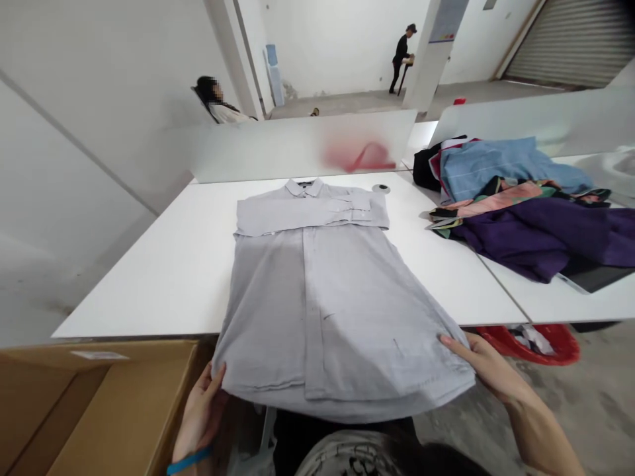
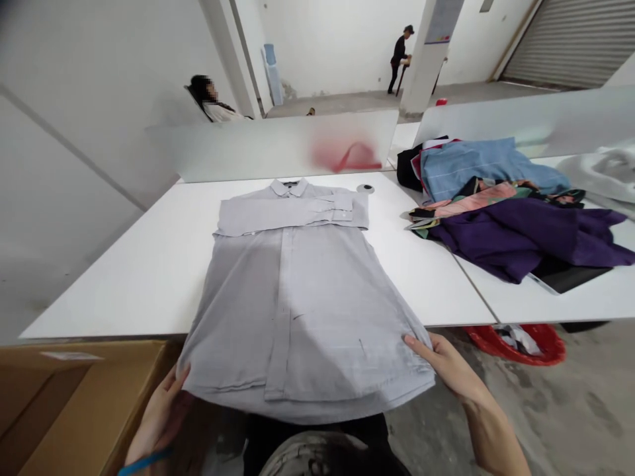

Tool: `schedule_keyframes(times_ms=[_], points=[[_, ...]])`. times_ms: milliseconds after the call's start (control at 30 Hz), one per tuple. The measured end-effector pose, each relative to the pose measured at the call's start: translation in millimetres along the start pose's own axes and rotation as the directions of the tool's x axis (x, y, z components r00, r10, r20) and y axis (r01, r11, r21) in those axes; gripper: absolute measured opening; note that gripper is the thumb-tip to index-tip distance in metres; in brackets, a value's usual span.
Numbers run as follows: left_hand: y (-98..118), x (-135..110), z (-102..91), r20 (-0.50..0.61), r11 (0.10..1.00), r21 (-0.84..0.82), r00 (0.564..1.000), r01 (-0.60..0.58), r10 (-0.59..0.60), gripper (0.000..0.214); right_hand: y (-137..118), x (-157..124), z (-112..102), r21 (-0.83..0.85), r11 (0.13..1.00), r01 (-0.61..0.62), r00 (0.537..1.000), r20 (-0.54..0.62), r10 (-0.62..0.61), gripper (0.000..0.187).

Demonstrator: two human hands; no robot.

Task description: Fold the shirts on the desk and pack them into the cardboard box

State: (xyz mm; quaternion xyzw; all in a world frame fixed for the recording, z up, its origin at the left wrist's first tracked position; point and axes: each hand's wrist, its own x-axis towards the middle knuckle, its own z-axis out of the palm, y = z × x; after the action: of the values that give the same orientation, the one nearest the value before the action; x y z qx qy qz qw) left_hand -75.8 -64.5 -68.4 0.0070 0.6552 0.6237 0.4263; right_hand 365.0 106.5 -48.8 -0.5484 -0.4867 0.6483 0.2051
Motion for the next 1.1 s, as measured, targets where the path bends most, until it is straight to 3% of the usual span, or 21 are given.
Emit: schedule_keyframes(times_ms=[167,300,367,433,467,500,533,567,600,633,667,733,767,833,933,1000,1100], points=[[-21,5,-9.8,0.074,0.997,0.078,0.997,-0.015,0.009,0.061,4,3,-9,-0.089,0.995,0.049,0.999,0.016,-0.047,0.042],[-19,6,-12.1,0.126,0.984,0.165,0.991,-0.061,0.040,0.059,-1,4,-16,-0.169,0.985,0.044,0.999,0.036,-0.038,0.043],[-14,4,-7.4,0.109,0.967,0.237,0.991,-0.097,0.073,0.063,-6,4,-17,-0.219,0.975,0.035,0.999,0.042,-0.026,0.043],[-13,-3,0.8,0.012,0.911,0.361,0.978,-0.200,0.210,0.065,-11,3,-15,-0.253,0.967,0.041,0.999,0.039,-0.032,0.043],[-14,-8,5.7,-0.066,0.850,0.448,0.938,-0.277,0.341,0.063,-13,3,-12,-0.272,0.961,0.046,0.999,0.028,-0.039,0.043],[-17,-14,11.0,-0.125,0.765,0.541,0.866,-0.350,0.485,0.059,-13,3,-9,-0.300,0.953,0.048,0.999,0.010,-0.048,0.042],[-23,-21,16.6,-0.142,0.675,0.620,0.790,-0.399,0.597,0.052,-13,3,-6,-0.343,0.938,0.046,0.998,-0.019,-0.056,0.042],[-32,-28,22.5,-0.113,0.613,0.667,0.756,-0.423,0.644,0.045,-11,3,-4,-0.402,0.915,0.036,0.996,-0.058,-0.065,0.043],[-42,-34,28.7,-0.058,0.605,0.671,0.783,-0.429,0.619,0.041,-9,2,-3,-0.474,0.880,0.021,0.992,-0.103,-0.079,0.045],[-54,-38,35.4,0.011,0.656,0.634,0.853,-0.410,0.523,0.039,-7,1,-3,-0.552,0.834,0.009,0.983,-0.148,-0.109,0.047],[-66,-41,42.5,0.077,0.747,0.562,0.922,-0.355,0.380,0.040,-5,-1,-4,-0.629,0.778,0.008,0.972,-0.179,-0.154,0.048],[-90,-41,57.8,0.142,0.928,0.334,0.982,-0.166,0.124,0.044,-4,-6,-10,-0.745,0.666,0.030,0.947,-0.192,-0.257,0.044],[-100,-39,65.5,0.150,0.979,0.188,0.988,-0.075,0.047,0.045,-6,-8,-12,-0.778,0.626,0.045,0.936,-0.186,-0.298,0.041],[-113,-33,80.2,0.169,0.996,-0.076,0.985,0.040,-0.027,0.045,-15,-9,-11,-0.808,0.585,0.077,0.923,-0.164,-0.348,0.036],[-119,-24,98.8,0.236,0.960,-0.243,0.968,0.141,-0.083,0.037,-34,1,11,-0.824,0.521,0.222,0.878,-0.063,-0.474,0.033],[-119,-20,108.2,0.275,0.938,-0.282,0.954,0.202,-0.123,0.032,-45,11,39,-0.816,0.416,0.402,0.784,0.072,-0.617,0.029],[-120,-15,116.1,0.269,0.878,-0.389,0.946,0.279,-0.182,0.024,-55,24,89,-0.736,0.233,0.636,0.603,0.285,-0.745,0.023]])
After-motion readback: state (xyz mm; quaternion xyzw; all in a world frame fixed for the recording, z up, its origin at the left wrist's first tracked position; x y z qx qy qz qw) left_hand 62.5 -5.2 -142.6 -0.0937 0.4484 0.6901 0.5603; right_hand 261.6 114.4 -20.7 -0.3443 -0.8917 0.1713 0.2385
